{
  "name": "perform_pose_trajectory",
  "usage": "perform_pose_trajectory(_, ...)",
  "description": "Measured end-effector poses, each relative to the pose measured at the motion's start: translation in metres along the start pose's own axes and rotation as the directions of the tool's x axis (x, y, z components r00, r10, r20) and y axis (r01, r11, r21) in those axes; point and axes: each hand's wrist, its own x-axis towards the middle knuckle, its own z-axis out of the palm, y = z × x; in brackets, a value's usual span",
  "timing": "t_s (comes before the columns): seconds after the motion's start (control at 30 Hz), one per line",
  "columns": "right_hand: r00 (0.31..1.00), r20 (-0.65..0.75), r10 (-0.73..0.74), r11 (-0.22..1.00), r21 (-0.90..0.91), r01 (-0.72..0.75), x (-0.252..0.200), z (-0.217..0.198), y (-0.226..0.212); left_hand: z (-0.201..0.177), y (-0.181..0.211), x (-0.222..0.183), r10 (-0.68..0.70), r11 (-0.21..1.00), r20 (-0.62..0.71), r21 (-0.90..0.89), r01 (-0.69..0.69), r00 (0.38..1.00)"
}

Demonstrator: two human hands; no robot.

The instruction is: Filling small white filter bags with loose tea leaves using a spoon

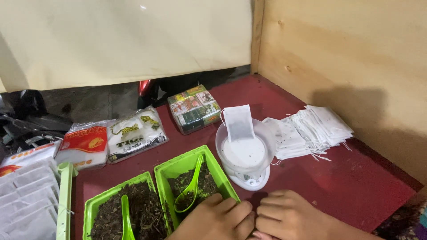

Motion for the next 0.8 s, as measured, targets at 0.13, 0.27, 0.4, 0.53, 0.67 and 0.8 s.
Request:
perform_pose_trajectory(0.13,0.998,0.017,-0.06,0.998,-0.024,0.06,0.001,-0.002,0.002,0.007,0.0,-0.007,0.048,0.998,-0.133,-0.021,-0.051,0.99)
perform_pose_trajectory(0.27,0.999,0.034,-0.021,1.0,0.012,0.021,0.002,-0.003,0.0,0.006,0.002,-0.004,0.011,0.999,-0.133,-0.046,-0.018,0.991)
perform_pose_trajectory(0.4,0.991,0.126,-0.034,0.998,0.065,0.026,-0.005,0.002,0.005,0.01,0.0,-0.007,0.017,0.999,-0.129,-0.029,-0.021,0.991)
perform_pose_trajectory(0.53,0.999,0.041,-0.02,0.994,0.111,0.015,-0.001,-0.001,0.001,0.005,0.004,-0.006,-0.045,0.995,-0.066,-0.091,0.039,0.997)
perform_pose_trajectory(0.67,0.998,0.048,0.043,0.983,0.176,-0.051,-0.002,0.0,0.002,0.002,0.005,-0.003,-0.063,0.994,-0.075,-0.089,0.056,0.995)
perform_pose_trajectory(0.8,0.99,0.121,0.069,0.943,0.316,-0.104,0.013,-0.015,0.002,0.004,0.0,-0.005,-0.084,0.988,-0.008,-0.128,0.083,0.996)
